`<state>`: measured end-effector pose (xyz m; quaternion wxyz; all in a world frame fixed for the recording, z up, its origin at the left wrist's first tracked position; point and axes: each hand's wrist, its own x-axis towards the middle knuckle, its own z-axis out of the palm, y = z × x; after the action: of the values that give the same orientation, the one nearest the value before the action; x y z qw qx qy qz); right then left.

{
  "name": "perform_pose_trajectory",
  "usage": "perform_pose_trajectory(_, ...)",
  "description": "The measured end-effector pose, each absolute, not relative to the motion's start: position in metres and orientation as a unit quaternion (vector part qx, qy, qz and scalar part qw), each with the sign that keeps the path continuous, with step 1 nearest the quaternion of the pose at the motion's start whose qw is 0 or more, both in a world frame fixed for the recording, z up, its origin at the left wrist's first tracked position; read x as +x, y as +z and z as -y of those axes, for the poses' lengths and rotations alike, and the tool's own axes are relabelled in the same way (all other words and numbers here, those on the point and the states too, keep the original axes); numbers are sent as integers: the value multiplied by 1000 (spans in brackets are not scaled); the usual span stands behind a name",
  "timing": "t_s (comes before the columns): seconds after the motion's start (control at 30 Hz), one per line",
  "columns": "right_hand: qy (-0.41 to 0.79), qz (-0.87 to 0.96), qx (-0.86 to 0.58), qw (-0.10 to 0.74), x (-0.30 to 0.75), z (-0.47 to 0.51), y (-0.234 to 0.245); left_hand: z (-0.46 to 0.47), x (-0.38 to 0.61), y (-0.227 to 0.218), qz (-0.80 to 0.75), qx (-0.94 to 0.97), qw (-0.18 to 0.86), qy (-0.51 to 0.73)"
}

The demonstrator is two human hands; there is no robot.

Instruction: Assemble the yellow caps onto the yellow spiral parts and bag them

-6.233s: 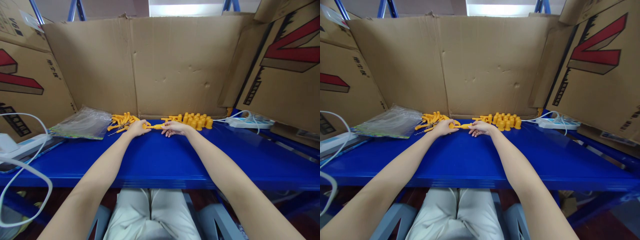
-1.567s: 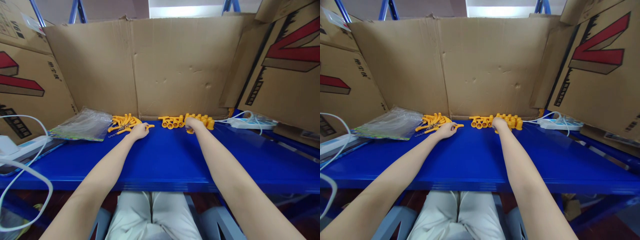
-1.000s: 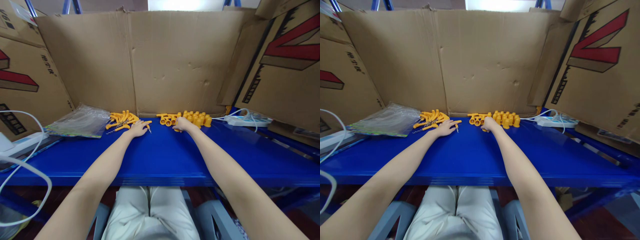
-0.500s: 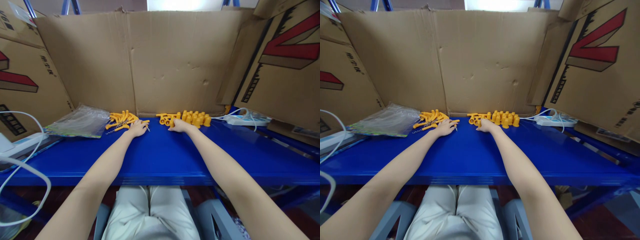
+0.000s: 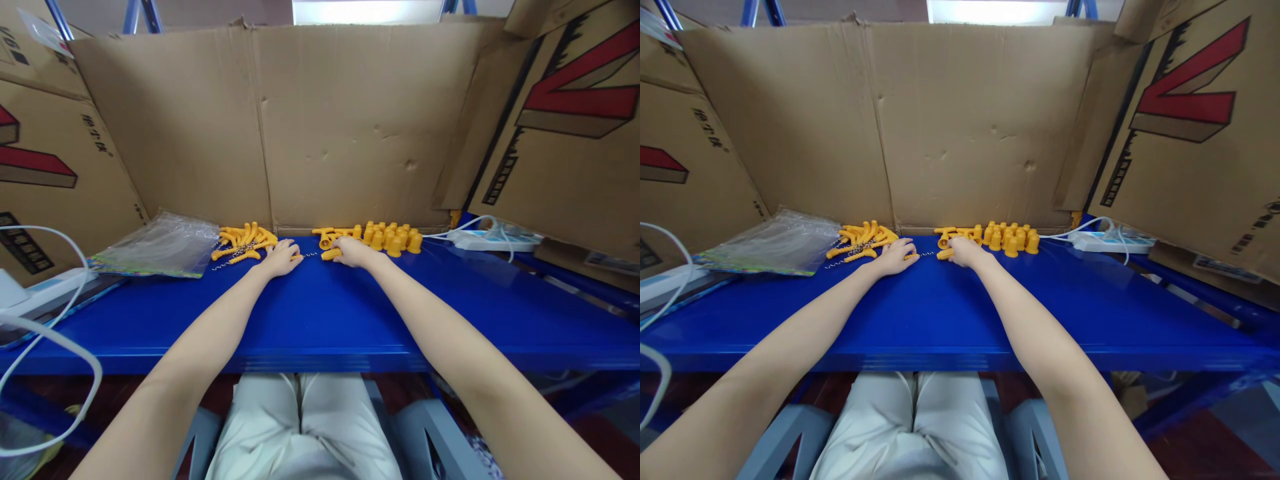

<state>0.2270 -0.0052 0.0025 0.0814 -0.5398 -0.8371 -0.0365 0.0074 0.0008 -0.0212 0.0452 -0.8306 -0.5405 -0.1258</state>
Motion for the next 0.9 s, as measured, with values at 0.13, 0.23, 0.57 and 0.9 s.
perform_pose_trajectory(0.13,-26,834,-544,81,227,6,2,5,10,-17,522,-841,39,-133)
perform_pose_trajectory(0.23,-20,833,-547,79,227,7,1,10,10,-8,523,-837,65,-149)
perform_pose_trajectory(0.57,-15,847,-516,125,224,3,-8,10,3,2,634,-766,24,-99)
perform_pose_trajectory(0.9,33,864,-460,200,229,-4,-13,4,4,-11,543,-809,-110,-195)
